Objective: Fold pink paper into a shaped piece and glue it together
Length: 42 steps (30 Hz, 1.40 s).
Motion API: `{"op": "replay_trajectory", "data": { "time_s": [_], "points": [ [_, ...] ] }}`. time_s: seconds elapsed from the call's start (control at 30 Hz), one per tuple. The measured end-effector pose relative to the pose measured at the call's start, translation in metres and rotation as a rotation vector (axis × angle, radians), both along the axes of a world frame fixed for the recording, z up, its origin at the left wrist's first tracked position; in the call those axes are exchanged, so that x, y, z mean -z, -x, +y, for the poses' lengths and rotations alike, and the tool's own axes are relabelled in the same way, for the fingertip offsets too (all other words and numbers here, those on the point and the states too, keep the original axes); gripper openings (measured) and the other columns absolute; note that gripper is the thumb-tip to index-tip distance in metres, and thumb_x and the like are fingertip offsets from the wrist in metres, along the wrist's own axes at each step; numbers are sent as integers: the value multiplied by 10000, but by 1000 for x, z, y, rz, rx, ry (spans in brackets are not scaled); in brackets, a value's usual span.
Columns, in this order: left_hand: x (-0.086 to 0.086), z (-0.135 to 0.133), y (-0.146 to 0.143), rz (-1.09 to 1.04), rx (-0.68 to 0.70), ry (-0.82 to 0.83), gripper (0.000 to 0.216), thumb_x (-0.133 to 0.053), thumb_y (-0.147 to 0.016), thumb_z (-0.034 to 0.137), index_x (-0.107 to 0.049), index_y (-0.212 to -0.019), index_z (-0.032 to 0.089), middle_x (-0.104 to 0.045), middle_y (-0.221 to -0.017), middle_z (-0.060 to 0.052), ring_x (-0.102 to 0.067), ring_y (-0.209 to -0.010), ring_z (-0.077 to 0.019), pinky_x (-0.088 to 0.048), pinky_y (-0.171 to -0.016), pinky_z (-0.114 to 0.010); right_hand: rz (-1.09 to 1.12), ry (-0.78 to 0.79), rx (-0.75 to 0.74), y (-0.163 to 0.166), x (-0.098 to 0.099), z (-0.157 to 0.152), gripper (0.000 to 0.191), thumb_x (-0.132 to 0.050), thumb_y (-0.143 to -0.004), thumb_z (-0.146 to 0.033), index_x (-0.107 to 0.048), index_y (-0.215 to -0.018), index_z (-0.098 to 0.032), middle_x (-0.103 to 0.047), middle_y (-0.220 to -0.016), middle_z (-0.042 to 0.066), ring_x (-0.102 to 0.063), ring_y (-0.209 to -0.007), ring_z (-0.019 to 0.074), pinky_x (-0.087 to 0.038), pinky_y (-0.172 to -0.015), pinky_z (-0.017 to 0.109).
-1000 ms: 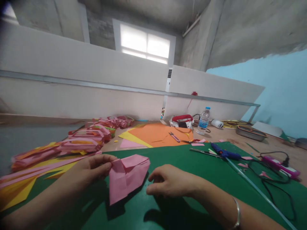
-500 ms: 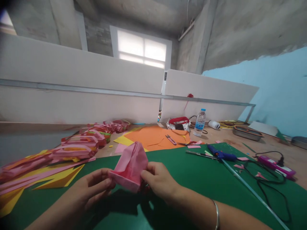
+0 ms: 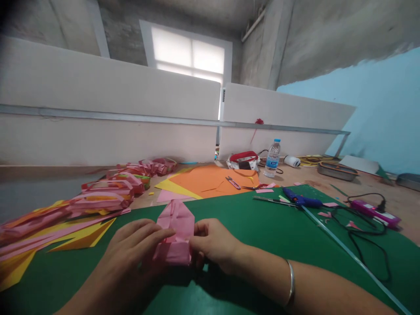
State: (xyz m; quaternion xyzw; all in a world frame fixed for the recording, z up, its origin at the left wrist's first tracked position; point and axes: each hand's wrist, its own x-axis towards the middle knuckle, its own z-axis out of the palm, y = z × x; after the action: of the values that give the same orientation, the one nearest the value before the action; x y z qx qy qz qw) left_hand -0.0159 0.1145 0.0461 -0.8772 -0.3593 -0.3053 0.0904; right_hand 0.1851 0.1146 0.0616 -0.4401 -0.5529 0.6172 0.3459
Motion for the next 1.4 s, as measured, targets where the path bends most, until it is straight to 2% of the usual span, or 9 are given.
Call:
{"op": "replay_trajectory", "data": {
  "time_s": [0.13, 0.33, 0.57, 0.73, 0.8, 0.87, 1.07, 1.27, 1.4],
  "points": [
    [-3, -2, -3, 38, -7, -27, 111, -584, -768, 208, -595, -862, 264, -607, -941, -18, -502, -969, -246, -355, -856, -412, 22, 4, -25, 0, 2, -3, 75, -571, -637, -132, -599, -707, -133, -588, -598, -31, -515, -448, 49, -414, -456, 168],
    [-8, -5, -4, 39, 40, -17, 161, -585, -768, 189, -558, -915, 248, -638, -900, 0, -504, -935, -231, -336, -858, -413, -27, -34, -69, -2, -1, -7, 103, -551, -678, -150, -621, -752, -134, -591, -596, -16, -524, -475, 68, -433, -480, 187],
    [-5, -6, -3, 14, 66, -150, 102, -618, -756, 220, -570, -846, 227, -599, -1044, -47, -446, -1060, -266, -350, -903, -423, -345, -482, 43, -10, 0, -11, 56, -539, -675, -97, -576, -680, -138, -538, -630, -28, -462, -590, 88, -360, -529, 193],
    [-5, -3, 0, -50, 4, -148, 107, -644, -679, 213, -601, -777, 216, -484, -1148, -90, -428, -1088, -319, -391, -891, -471, -88, -158, -23, -9, -5, -11, 30, -548, -684, -147, -554, -712, -139, -545, -563, -19, -489, -474, 91, -389, -477, 210],
    [-5, -3, -1, -83, 14, -126, 106, -639, -690, 220, -610, -791, 205, -473, -1139, -92, -441, -1077, -324, -399, -893, -486, -80, -121, -26, -8, -5, -11, 35, -545, -678, -137, -558, -711, -136, -547, -571, -16, -480, -468, 83, -383, -471, 203],
    [-4, -3, -2, -96, 46, -81, 112, -631, -720, 235, -615, -826, 203, -456, -1157, -93, -450, -1086, -319, -419, -898, -474, -147, -195, -25, -9, -3, -11, 38, -539, -680, -127, -560, -711, -134, -553, -619, -11, -476, -509, 83, -372, -483, 194],
    [-4, -3, -3, -164, 143, 76, 84, -550, -788, 167, -589, -853, 203, -361, -1246, -84, -470, -1112, -222, -494, -863, -302, -555, -707, -11, -16, 2, -11, 62, -537, -737, -135, -572, -686, -128, -484, -611, -37, -379, -564, 78, -302, -519, 189],
    [-6, -1, 2, -179, 59, 36, 39, -569, -746, 164, -582, -741, 200, -440, -1144, -64, -487, -1022, -229, -473, -820, -328, -461, -779, -126, -16, -3, -18, 146, -497, -725, -73, -586, -826, -130, -565, -742, 5, -478, -636, 96, -387, -596, 184],
    [-4, -3, 2, -179, 54, 98, 84, -547, -746, 151, -598, -739, 218, -424, -1158, -48, -475, -1047, -216, -443, -827, -304, -514, -837, -123, -13, -4, -22, 104, -591, -672, -104, -566, -766, -140, -532, -699, -16, -458, -615, 93, -374, -584, 189]
  ]
}}
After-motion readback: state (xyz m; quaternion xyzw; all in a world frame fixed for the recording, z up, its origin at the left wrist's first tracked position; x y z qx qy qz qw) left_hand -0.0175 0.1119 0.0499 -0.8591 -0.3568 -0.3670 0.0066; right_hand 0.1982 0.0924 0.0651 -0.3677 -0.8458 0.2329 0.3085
